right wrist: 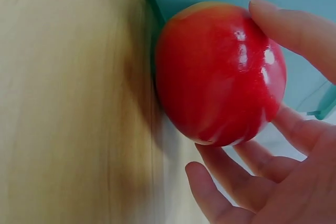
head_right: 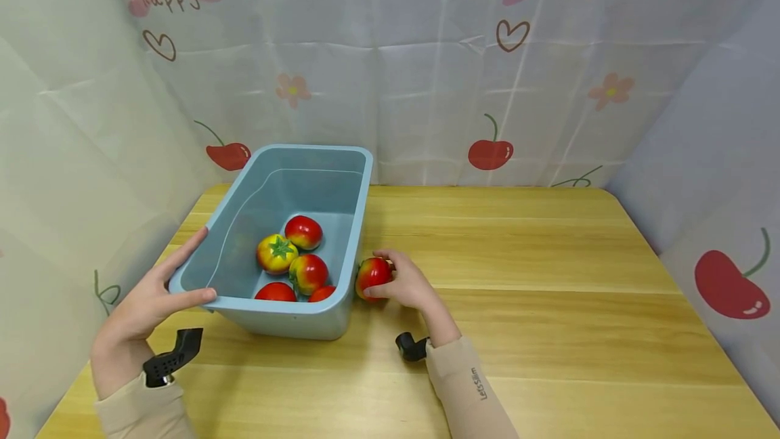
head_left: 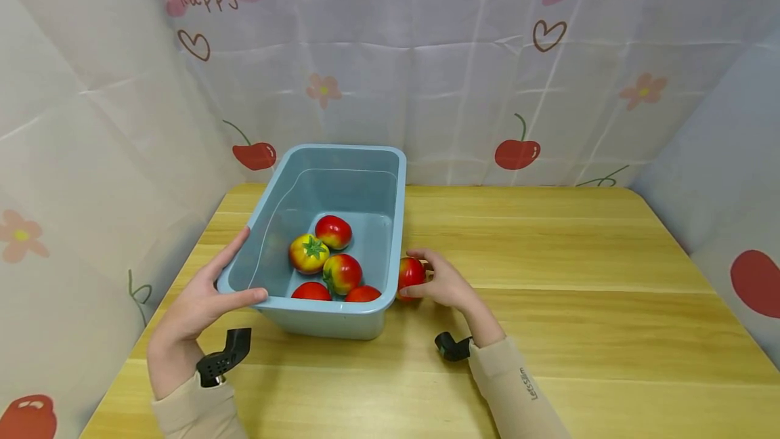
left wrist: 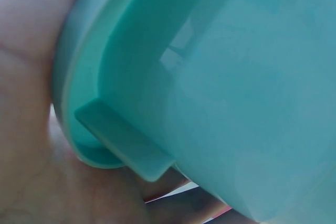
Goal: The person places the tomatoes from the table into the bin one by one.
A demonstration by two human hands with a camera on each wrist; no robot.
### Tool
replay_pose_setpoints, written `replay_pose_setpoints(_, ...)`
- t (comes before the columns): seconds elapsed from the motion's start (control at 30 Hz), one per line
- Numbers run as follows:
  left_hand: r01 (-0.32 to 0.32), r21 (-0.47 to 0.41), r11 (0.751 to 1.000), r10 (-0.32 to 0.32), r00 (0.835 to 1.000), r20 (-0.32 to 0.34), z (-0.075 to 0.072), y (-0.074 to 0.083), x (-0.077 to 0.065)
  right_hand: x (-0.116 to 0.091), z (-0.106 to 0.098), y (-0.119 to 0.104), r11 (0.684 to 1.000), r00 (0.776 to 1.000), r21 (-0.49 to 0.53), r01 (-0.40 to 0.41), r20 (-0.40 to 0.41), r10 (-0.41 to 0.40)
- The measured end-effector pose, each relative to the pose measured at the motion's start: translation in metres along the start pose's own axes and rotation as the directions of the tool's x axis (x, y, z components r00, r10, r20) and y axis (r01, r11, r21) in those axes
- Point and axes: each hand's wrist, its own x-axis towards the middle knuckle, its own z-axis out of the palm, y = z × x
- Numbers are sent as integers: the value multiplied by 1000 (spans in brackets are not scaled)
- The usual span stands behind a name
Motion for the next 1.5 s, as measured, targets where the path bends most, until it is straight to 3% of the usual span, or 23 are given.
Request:
replay_pose_setpoints(0.5, -5, -1, 1000, 5, 1000, 5, 0, -1, 0, -3, -8, -3, 999, 999, 36, 32, -11, -32)
replay_pose_setpoints(0.93, 4, 7, 1000, -4, 1000, -2, 0, -1, 0, -20, -35, -24, 994, 990, 45, 96, -108, -91)
replay_pose_setpoints(1.3, 6, 17, 1000, -6, 1000, -3, 0, -1, 0, -36, -48, -46, 969, 947, 81, 233, -246, -207)
replay_pose_setpoints(1.5, 8, 17, 1000, -8, 1000, -3, 0, 0, -1, -46, -48, -58, 961, 926, 86, 264, -301, -227)
